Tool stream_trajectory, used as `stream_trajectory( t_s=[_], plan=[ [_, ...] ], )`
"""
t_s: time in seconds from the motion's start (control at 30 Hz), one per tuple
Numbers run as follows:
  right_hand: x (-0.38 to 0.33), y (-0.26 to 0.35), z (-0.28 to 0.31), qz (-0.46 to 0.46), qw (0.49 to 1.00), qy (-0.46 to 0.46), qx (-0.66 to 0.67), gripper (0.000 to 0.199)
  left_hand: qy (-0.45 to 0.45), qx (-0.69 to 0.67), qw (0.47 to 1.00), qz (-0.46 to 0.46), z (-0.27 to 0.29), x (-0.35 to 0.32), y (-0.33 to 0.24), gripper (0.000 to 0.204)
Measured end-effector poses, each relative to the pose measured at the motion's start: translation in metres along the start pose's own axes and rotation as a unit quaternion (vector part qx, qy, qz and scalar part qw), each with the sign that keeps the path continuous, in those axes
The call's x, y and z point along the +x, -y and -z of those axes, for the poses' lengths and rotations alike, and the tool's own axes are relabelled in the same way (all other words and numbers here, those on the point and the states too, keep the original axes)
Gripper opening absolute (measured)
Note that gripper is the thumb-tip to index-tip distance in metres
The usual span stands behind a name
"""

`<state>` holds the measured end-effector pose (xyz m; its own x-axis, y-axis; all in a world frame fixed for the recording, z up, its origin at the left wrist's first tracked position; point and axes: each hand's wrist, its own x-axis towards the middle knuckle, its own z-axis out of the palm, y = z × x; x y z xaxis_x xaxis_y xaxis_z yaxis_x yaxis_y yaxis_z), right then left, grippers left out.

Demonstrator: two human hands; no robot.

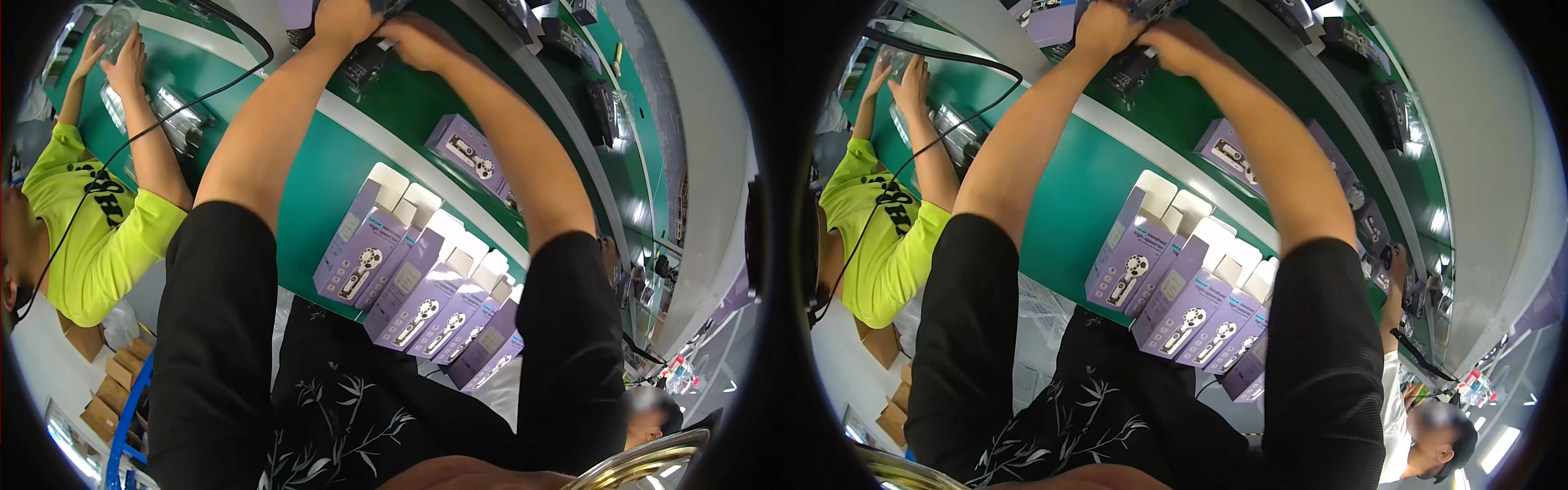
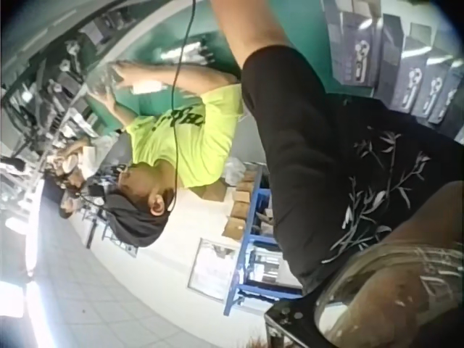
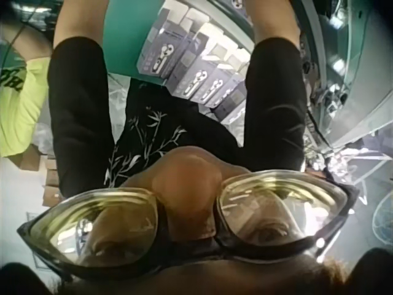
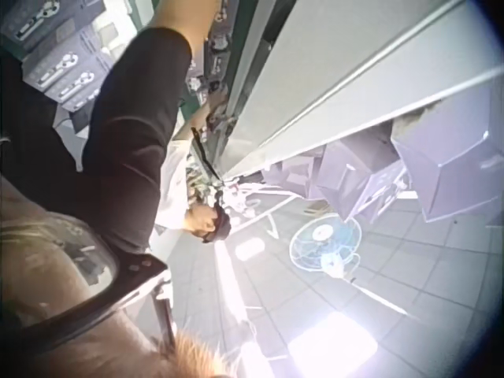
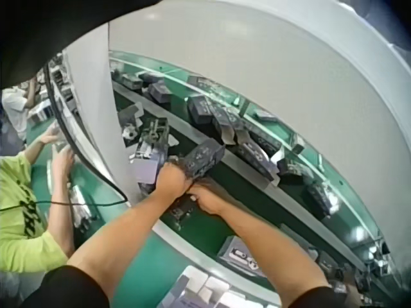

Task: The person arranges open packaging boxes on the workbench by hand. The person then takes handheld fans from the shelf above and inserts them into the packaging boxes.

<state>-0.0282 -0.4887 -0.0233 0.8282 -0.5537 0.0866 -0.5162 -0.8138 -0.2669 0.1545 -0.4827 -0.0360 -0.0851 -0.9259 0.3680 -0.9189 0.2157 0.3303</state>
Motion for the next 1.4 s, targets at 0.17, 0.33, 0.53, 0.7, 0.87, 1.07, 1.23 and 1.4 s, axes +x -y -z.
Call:
stream_trajectory(
  t_s=[0.17, 0.33, 0.53, 0.7, 0.87, 1.07, 1.23, 1.4],
  plan=[
    [-0.006, 0.000, -0.029, 0.056, 0.977, -0.001, -0.206, 0.033, -0.183, -0.129, 0.974, 0.005, 0.092, -0.049, -0.048, 0.051],
    [-0.096, -0.023, 0.070, -0.182, 0.948, 0.092, -0.243, 0.046, -0.154, -0.206, 0.965, 0.050, 0.159, -0.165, -0.039, 0.049],
    [-0.197, -0.005, 0.179, -0.395, 0.910, 0.087, 0.086, 0.055, -0.053, -0.201, 0.974, -0.090, 0.146, -0.226, -0.058, 0.067],
    [-0.210, 0.055, 0.180, -0.365, 0.899, 0.241, 0.001, 0.038, -0.039, -0.145, 0.955, -0.257, 0.145, -0.213, -0.057, 0.070],
    [-0.246, 0.071, 0.209, -0.364, 0.906, 0.212, -0.033, 0.035, -0.037, -0.075, 0.940, -0.331, 0.153, -0.200, -0.061, 0.063],
    [-0.244, 0.118, 0.216, -0.429, 0.861, 0.272, 0.028, 0.046, -0.054, -0.085, 0.941, -0.322, 0.154, -0.192, -0.069, 0.057],
    [-0.202, 0.122, 0.203, -0.361, 0.835, 0.405, 0.096, 0.038, -0.030, -0.108, 0.934, -0.339, 0.142, -0.188, -0.093, 0.056],
    [-0.234, 0.002, 0.112, -0.324, 0.929, 0.175, -0.042, 0.026, -0.053, -0.102, 0.958, -0.264, 0.105, -0.140, -0.103, 0.060]
  ],
)
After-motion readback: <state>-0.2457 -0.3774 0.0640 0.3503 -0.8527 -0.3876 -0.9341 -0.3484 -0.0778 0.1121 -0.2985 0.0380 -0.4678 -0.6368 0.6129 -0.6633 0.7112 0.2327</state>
